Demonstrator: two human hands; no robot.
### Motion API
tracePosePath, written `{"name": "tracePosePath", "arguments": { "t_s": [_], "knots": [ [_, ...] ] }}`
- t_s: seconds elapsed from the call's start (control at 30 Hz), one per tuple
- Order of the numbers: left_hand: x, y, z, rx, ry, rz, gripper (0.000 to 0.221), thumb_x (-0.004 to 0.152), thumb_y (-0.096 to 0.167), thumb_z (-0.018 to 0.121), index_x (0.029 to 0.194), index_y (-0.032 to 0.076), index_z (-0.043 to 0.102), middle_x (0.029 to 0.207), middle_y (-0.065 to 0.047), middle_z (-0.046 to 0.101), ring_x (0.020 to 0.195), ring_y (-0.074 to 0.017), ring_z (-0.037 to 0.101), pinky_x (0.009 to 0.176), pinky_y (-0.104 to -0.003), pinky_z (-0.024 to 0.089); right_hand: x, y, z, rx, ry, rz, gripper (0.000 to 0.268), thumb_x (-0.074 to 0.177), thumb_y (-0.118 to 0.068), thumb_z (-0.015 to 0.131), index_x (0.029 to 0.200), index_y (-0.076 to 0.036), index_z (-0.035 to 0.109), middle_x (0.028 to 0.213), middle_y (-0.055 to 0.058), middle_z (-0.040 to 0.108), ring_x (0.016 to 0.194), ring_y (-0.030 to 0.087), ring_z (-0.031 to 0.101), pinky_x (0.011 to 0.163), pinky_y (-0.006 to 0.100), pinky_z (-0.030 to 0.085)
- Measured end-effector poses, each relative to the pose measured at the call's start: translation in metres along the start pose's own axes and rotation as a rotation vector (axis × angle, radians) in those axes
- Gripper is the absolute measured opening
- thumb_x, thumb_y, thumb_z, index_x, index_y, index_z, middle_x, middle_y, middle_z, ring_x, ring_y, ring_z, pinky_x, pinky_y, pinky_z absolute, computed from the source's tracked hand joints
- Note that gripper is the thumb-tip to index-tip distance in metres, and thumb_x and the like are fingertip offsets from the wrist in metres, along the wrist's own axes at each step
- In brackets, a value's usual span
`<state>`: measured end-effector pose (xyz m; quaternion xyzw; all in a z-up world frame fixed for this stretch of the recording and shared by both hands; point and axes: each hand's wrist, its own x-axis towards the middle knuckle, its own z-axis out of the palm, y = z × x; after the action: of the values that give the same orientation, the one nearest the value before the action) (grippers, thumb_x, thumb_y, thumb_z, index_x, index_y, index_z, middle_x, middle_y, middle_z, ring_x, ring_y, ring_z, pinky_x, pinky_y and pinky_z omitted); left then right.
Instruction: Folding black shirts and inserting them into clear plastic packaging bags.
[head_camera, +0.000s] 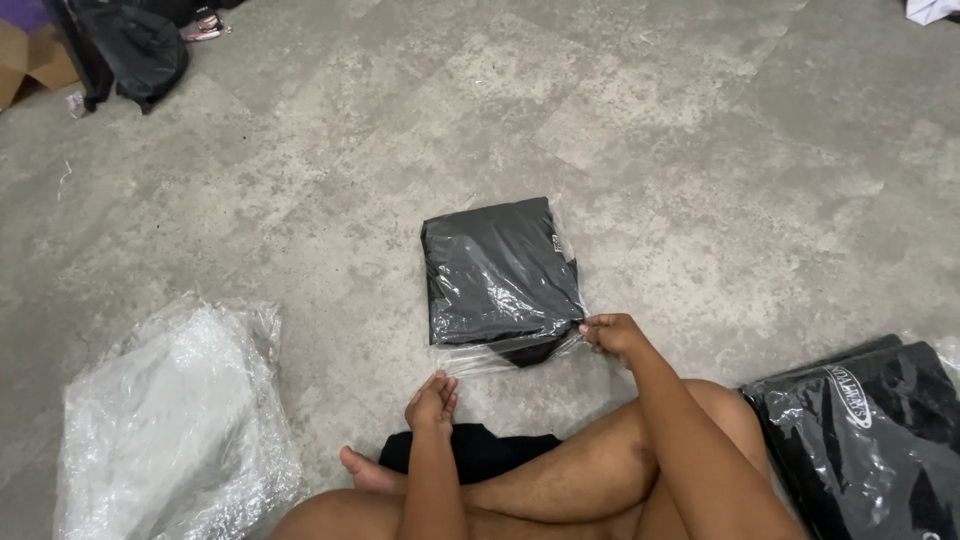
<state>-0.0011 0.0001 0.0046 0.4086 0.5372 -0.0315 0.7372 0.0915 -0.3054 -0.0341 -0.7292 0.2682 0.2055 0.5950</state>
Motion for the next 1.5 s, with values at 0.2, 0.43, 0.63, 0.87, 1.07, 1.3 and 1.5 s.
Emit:
{"name": "tracePosePath", "arguments": {
  "t_s": [0.2, 0.43, 0.63, 0.87, 1.07, 1.3, 1.5],
  "knots": [
    [-0.003, 0.001, 0.004, 0.082, 0.048, 0.063, 0.026, 0.080, 0.000, 0.060, 0.104, -0.008, 0.061, 0.072, -0.016, 0.062, 0.063, -0.0184, 0.061, 0.056, -0.022, 0.048, -0.007, -0.010, 0.004, 0.007, -0.043, 0.115, 0.021, 0.083, -0.021, 0.065, 0.098, -0.007, 0.068, 0.077, 0.010, 0.064, 0.064, 0.018, 0.061, 0.049, 0.025, 0.049],
    [0.014, -0.023, 0.012, 0.433, 0.139, 0.249, 0.015, 0.073, 0.014, 0.060, 0.084, 0.005, 0.063, 0.060, -0.011, 0.063, 0.047, -0.0166, 0.057, 0.046, -0.026, 0.045, -0.050, -0.055, 0.010, 0.281, -0.195, 0.237, 0.061, 0.087, -0.039, 0.048, 0.135, -0.005, 0.034, 0.128, 0.024, 0.047, 0.116, 0.037, 0.050, 0.098, 0.052, 0.036],
    [-0.024, -0.007, 0.017, 0.574, 0.159, 0.329, 0.034, 0.075, 0.024, 0.058, 0.102, 0.004, 0.058, 0.086, -0.015, 0.060, 0.072, -0.0244, 0.061, 0.059, -0.033, 0.048, -0.058, -0.058, 0.014, 0.047, -0.177, 0.114, 0.077, 0.069, -0.035, 0.077, 0.132, -0.004, 0.043, 0.102, 0.016, 0.062, 0.092, 0.027, 0.064, 0.081, 0.036, 0.043],
    [-0.066, 0.002, 0.027, 1.096, 0.178, 0.881, 0.049, 0.077, 0.030, 0.061, 0.118, 0.007, 0.049, 0.113, -0.014, 0.048, 0.102, -0.0286, 0.049, 0.089, -0.041, 0.040, -0.072, -0.069, 0.017, -0.010, -0.097, 0.040, 0.036, 0.072, -0.019, 0.073, 0.101, -0.001, 0.063, 0.084, 0.012, 0.068, 0.069, 0.017, 0.063, 0.052, 0.022, 0.040],
    [-0.056, -0.049, 0.054, 1.454, -0.357, 1.601, 0.063, 0.072, 0.041, 0.071, 0.125, 0.015, 0.051, 0.129, -0.009, 0.044, 0.111, -0.0237, 0.045, 0.086, -0.037, 0.034, -0.073, -0.066, 0.020, -0.057, -0.129, 0.004, 0.034, 0.072, -0.021, 0.072, 0.096, 0.000, 0.062, 0.080, 0.012, 0.067, 0.061, 0.018, 0.061, 0.053, 0.024, 0.042],
    [-0.047, -0.060, 0.064, 1.406, -0.347, 1.672, 0.044, 0.077, 0.028, 0.063, 0.118, 0.016, 0.054, 0.110, -0.002, 0.054, 0.098, -0.0186, 0.050, 0.080, -0.033, 0.036, -0.080, -0.057, 0.023, -0.134, -0.104, -0.019, 0.023, 0.068, -0.018, 0.067, 0.086, -0.006, 0.063, 0.074, 0.006, 0.059, 0.066, 0.016, 0.052, 0.057, 0.028, 0.043],
    [-0.073, -0.041, 0.066, 1.107, -0.399, 1.519, 0.009, 0.081, 0.018, 0.057, 0.083, 0.011, 0.063, 0.078, -0.002, 0.062, 0.074, -0.0215, 0.055, 0.069, -0.034, 0.042, -0.098, -0.066, 0.026, -0.061, -0.192, -0.049, 0.015, 0.072, -0.013, 0.064, 0.082, -0.003, 0.063, 0.072, 0.008, 0.061, 0.065, 0.017, 0.056, 0.059, 0.027, 0.047]
  ]
}}
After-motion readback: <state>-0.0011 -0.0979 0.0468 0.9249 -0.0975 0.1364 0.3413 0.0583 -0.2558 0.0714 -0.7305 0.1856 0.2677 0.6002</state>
